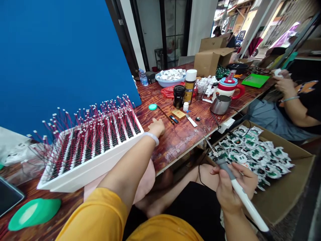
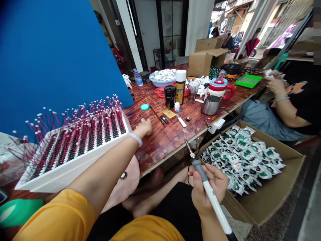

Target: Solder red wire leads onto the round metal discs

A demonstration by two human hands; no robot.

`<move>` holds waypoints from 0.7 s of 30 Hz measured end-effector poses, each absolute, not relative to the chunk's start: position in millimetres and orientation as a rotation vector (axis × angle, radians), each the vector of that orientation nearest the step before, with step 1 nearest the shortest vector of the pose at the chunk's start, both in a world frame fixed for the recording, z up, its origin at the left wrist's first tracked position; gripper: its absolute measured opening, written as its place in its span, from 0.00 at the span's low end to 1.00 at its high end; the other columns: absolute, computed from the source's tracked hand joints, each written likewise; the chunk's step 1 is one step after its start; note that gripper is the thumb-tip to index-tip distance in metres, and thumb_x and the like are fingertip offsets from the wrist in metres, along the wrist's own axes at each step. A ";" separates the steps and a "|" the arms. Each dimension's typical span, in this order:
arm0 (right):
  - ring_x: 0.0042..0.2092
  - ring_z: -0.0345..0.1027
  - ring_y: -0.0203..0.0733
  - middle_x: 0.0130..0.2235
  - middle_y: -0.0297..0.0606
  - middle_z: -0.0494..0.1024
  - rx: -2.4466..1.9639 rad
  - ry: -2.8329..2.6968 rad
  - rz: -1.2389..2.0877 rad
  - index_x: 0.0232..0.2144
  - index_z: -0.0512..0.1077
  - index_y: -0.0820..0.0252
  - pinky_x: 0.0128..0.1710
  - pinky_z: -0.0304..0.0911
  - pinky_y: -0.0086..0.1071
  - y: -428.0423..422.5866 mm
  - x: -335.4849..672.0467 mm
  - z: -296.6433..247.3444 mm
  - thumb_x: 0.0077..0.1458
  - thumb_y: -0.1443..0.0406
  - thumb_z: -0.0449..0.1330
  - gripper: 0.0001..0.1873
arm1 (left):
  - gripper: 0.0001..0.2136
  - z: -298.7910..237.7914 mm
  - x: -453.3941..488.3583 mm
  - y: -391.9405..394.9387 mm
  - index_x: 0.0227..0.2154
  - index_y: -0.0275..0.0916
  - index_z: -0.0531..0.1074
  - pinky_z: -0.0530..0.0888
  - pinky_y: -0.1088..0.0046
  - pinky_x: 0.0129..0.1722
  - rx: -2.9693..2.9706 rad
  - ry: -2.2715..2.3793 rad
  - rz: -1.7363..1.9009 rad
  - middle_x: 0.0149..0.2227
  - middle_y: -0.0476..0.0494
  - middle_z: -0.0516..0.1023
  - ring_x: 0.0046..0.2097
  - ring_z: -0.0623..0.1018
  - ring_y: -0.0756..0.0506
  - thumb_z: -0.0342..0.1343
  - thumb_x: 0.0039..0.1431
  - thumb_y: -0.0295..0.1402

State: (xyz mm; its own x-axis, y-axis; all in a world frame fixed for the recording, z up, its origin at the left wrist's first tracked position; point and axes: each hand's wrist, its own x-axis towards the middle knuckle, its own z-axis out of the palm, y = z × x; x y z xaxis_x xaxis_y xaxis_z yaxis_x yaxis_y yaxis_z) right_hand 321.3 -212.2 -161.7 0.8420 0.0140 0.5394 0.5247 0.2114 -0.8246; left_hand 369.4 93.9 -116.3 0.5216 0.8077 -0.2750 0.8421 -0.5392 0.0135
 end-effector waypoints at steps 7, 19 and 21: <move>0.30 0.76 0.42 0.32 0.40 0.79 -1.366 -0.486 -0.271 0.40 0.70 0.64 0.30 0.73 0.33 -216.4 322.6 -173.0 0.57 0.62 0.67 0.14 | 0.21 -121.1 371.9 99.7 0.57 0.38 0.66 0.74 0.52 0.55 2.602 1.444 -0.305 0.59 0.37 0.68 0.57 0.73 0.39 0.57 0.65 0.40; 0.24 0.71 0.40 0.25 0.35 0.75 -1.341 -0.479 -0.178 0.40 0.70 0.64 0.28 0.69 0.34 -209.8 321.1 -168.9 0.59 0.61 0.66 0.13 | 0.21 -104.3 342.8 85.7 0.56 0.37 0.67 0.75 0.53 0.54 2.713 1.238 -0.111 0.58 0.37 0.69 0.56 0.73 0.39 0.57 0.65 0.41; 0.24 0.71 0.39 0.25 0.34 0.75 -1.338 -0.468 -0.184 0.39 0.70 0.64 0.29 0.69 0.34 -208.2 322.2 -167.6 0.58 0.60 0.66 0.14 | 0.20 -96.7 330.6 75.5 0.56 0.36 0.66 0.74 0.53 0.55 2.712 1.158 -0.095 0.58 0.36 0.68 0.57 0.73 0.39 0.56 0.65 0.38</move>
State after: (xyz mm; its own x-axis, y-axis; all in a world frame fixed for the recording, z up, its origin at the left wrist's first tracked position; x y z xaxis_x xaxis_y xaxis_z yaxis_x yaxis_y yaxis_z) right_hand 322.2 -208.2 -167.6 0.8936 0.1359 0.4278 0.3908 0.2335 -0.8904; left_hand 330.6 75.5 -96.7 0.6928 0.7087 -0.1333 0.7209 -0.6766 0.1498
